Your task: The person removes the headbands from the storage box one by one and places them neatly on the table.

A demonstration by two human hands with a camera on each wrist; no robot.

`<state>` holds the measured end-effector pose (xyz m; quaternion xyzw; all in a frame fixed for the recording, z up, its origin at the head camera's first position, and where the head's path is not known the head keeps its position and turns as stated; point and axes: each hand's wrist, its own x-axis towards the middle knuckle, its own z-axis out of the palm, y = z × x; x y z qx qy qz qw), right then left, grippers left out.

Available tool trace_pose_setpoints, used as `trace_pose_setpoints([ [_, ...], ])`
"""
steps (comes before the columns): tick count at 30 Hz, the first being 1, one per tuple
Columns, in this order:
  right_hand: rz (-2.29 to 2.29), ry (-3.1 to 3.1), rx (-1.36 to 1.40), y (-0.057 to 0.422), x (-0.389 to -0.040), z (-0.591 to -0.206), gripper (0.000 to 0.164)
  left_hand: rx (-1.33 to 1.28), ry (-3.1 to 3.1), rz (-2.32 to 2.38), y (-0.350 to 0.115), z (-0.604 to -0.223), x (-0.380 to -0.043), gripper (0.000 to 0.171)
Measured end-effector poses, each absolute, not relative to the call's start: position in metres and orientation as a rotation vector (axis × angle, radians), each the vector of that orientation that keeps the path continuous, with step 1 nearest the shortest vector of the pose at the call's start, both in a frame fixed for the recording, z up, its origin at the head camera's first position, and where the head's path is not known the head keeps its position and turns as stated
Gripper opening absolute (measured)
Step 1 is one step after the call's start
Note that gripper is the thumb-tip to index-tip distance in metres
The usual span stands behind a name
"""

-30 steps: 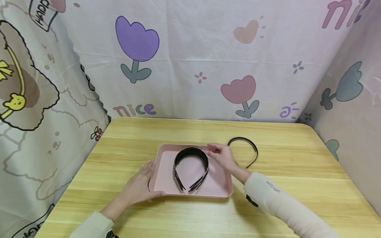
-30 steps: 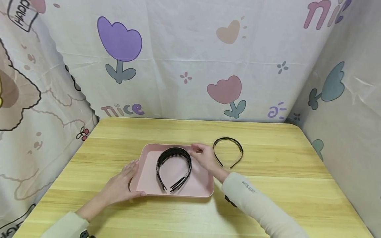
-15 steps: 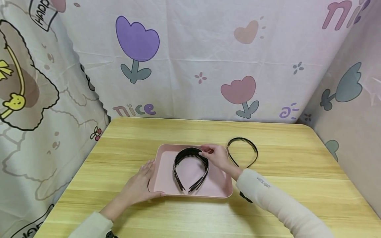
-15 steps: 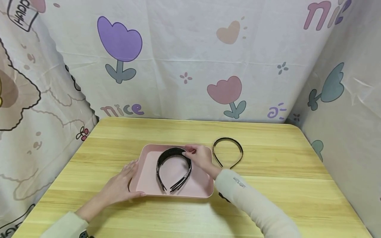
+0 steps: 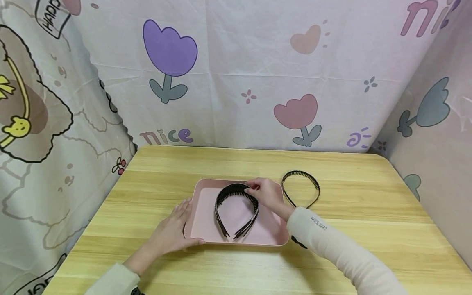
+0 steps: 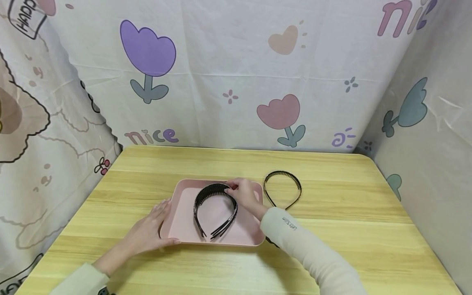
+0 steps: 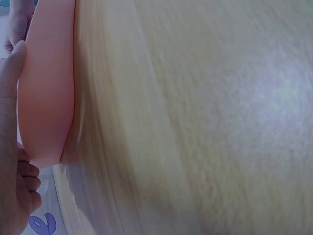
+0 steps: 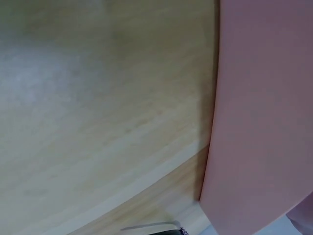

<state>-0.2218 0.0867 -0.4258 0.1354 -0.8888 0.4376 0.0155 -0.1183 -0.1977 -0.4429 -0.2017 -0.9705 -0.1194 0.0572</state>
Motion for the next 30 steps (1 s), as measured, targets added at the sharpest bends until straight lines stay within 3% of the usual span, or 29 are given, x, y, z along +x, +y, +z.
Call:
trace_pose_setpoints([
  [15, 1.242, -2.675, 0.417, 0.0809, -0.2209, -0.4281, 0.008, -0.616, -2.942, -0.354, -0.1981, -0.4433, -0.1182, 0.116],
  [30, 1.224, -2.675, 0.476, 0.0815, -0.2228, -0.4213, 0.007, -0.603, -2.957, -0.363, -0.1981, -0.4446, -0.1186, 0.115],
])
